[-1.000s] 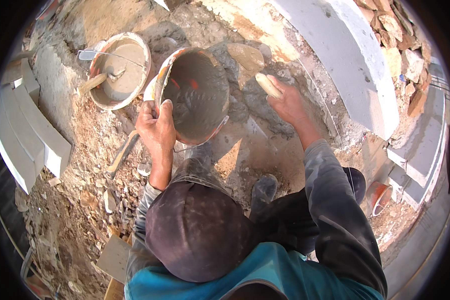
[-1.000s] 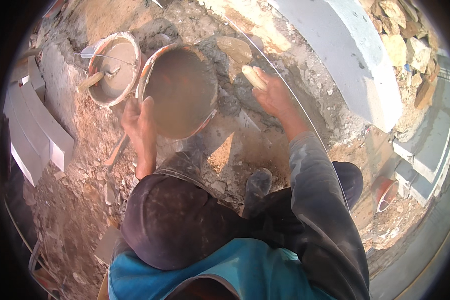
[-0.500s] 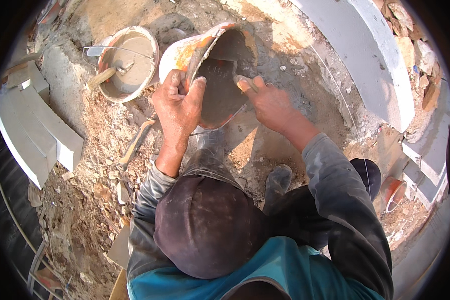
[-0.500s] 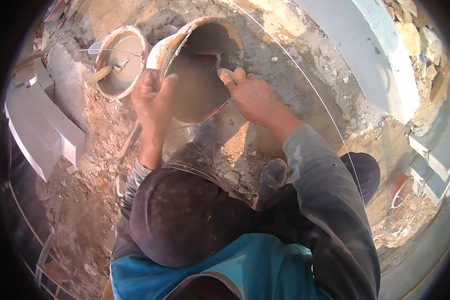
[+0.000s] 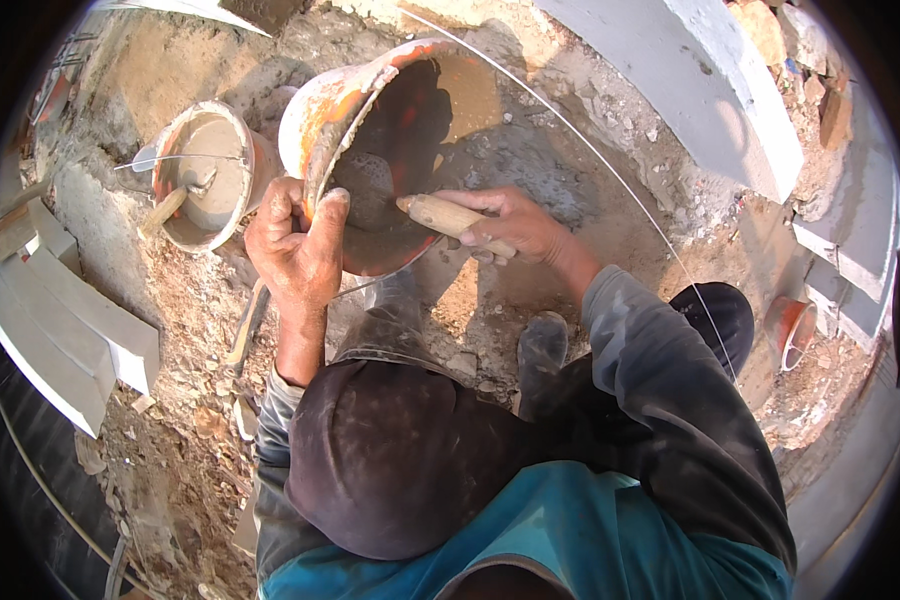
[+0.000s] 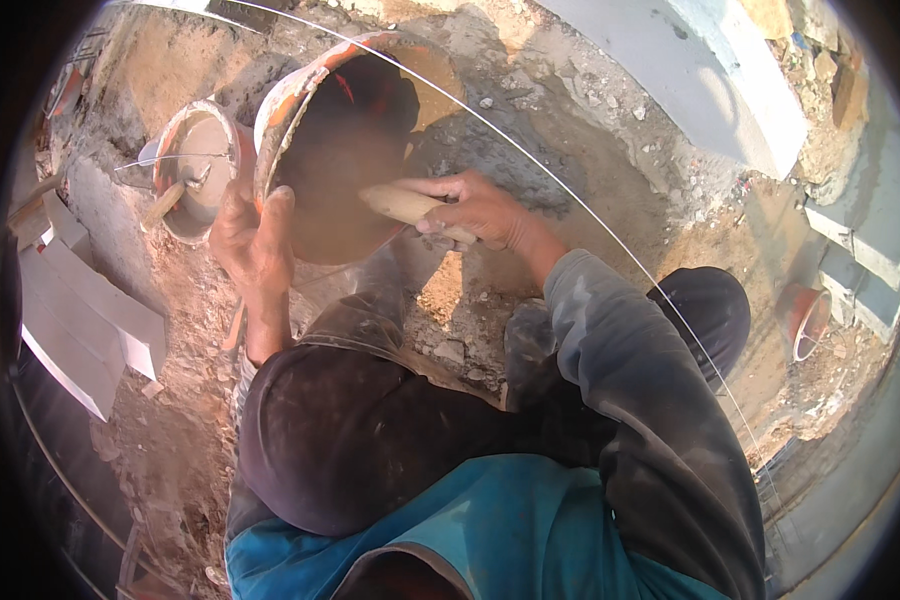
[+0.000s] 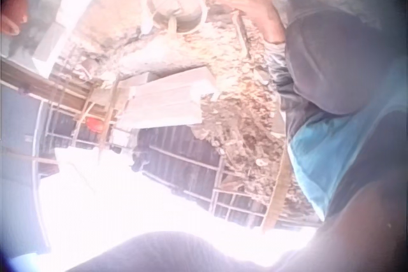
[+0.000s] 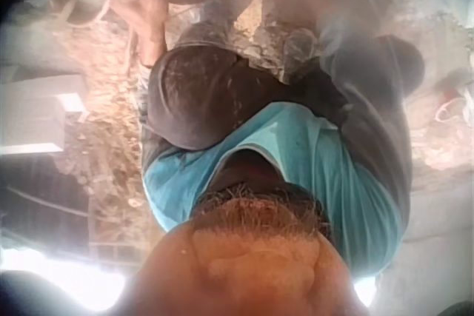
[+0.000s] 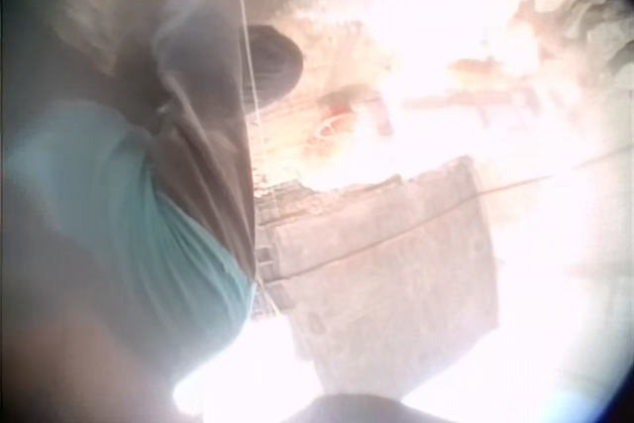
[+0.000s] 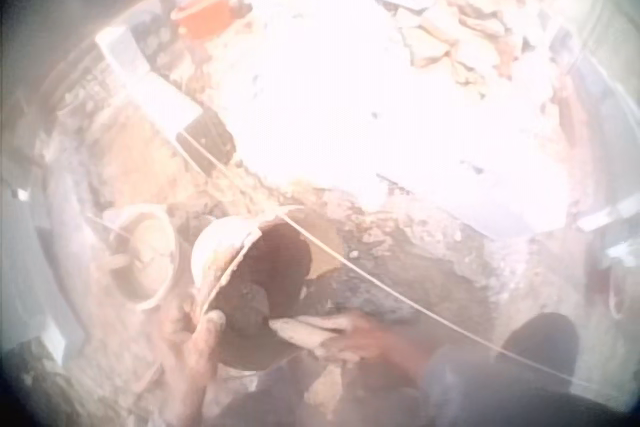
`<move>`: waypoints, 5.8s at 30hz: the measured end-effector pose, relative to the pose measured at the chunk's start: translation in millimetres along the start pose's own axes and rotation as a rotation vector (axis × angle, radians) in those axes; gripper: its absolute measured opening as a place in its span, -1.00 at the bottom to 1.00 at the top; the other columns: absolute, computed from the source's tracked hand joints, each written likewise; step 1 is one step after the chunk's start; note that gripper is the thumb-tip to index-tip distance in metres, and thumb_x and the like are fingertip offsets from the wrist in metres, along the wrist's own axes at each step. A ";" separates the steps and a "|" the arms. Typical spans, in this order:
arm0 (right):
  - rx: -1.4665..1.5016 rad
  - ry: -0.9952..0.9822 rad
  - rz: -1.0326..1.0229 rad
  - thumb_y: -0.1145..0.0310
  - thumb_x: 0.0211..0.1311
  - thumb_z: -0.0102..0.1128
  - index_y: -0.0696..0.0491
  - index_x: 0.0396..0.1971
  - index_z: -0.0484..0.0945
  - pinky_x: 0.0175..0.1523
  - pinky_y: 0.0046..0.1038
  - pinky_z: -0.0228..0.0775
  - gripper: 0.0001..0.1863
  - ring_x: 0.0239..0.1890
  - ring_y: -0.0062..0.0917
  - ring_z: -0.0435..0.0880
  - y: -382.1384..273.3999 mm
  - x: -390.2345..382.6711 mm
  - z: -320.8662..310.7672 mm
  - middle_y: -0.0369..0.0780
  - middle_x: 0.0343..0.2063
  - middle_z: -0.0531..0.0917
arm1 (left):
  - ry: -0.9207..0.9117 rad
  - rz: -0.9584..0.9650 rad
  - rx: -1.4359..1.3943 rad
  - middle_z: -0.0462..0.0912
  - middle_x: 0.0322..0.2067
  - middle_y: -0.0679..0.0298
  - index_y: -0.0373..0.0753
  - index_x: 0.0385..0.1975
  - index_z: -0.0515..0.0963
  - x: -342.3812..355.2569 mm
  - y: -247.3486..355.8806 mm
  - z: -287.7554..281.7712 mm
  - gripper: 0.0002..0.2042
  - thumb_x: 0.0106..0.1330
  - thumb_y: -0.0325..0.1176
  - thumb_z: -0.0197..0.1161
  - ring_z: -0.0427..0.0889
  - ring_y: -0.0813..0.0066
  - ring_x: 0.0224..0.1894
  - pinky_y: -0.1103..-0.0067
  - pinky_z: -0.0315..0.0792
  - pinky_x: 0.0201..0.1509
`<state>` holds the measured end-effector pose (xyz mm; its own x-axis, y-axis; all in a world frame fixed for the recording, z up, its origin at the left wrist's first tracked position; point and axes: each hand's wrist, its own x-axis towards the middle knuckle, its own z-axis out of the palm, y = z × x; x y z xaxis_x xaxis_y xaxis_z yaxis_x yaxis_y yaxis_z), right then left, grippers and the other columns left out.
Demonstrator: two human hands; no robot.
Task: The person scoops cement from a bucket using a trowel and applies it to the ground. They then pick up a white curved tile and place it onto the cement bed, aligning it with a string line. The person repeats this process, applying more cement and placing another tile.
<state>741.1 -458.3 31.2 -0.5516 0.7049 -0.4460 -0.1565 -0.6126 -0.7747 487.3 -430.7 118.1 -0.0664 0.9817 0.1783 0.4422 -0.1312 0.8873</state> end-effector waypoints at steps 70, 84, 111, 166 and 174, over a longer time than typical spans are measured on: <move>0.052 0.352 -0.102 0.51 0.09 0.23 0.15 0.34 0.34 -0.61 -0.62 0.28 -0.28 -0.61 -0.65 0.51 -116.2 23.4 14.0 -0.13 -0.33 0.65 | 0.422 -0.460 -0.343 0.39 -0.55 0.55 -0.23 -0.48 0.44 -37.1 -13.9 -55.2 -0.84 0.37 -0.47 0.21 0.22 0.84 -0.50 0.77 0.15 -0.43; -1.420 0.541 -0.201 0.38 0.17 0.20 -0.08 0.29 0.42 0.10 -0.14 0.45 -0.39 -0.06 -0.02 0.64 -94.3 247.9 -18.3 0.06 -0.02 0.61 | 0.761 -0.344 -0.533 0.61 -0.28 0.31 -0.25 -0.26 0.45 -71.2 23.1 -143.7 -0.79 0.35 -0.28 0.31 0.57 0.55 -0.22 0.56 0.48 -0.05; -0.273 0.439 -0.058 0.21 0.37 0.18 0.24 0.28 0.38 -0.53 -0.50 0.43 -0.41 -0.55 -0.55 0.61 -52.0 283.2 13.5 -0.16 -0.36 0.67 | 1.440 -0.573 -0.252 0.57 0.07 0.00 -0.45 0.06 0.49 -139.3 -79.8 -287.8 -0.55 0.36 -0.17 0.17 0.60 0.06 0.05 0.22 0.55 0.13; -0.330 0.360 0.100 0.25 0.37 0.16 0.17 0.34 0.33 -0.49 -0.48 0.45 -0.40 -0.60 -0.56 0.61 8.9 139.2 5.0 -0.15 -0.43 0.66 | 1.521 -0.456 -0.053 0.48 -0.64 0.35 -0.34 -0.50 0.54 -110.3 -117.8 -277.8 -0.73 0.28 -0.24 0.30 0.40 0.59 -0.51 0.49 0.31 -0.38; -0.475 0.462 0.127 0.20 0.39 0.14 0.10 0.36 0.31 -0.53 -0.50 0.42 -0.40 -0.63 -0.60 0.57 18.4 114.6 -32.0 -0.21 -0.50 0.64 | 1.469 -0.466 -0.100 0.55 -0.57 0.22 -0.40 -0.41 0.53 -98.6 -108.8 -266.8 -0.80 0.29 -0.35 0.27 0.41 0.54 -0.64 0.59 0.26 -0.56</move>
<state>701.3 -377.4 -48.5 -0.1186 0.7829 -0.6108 0.3222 -0.5515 -0.7694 207.1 -550.0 117.4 -0.9954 -0.0506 0.0810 0.0773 0.0709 0.9945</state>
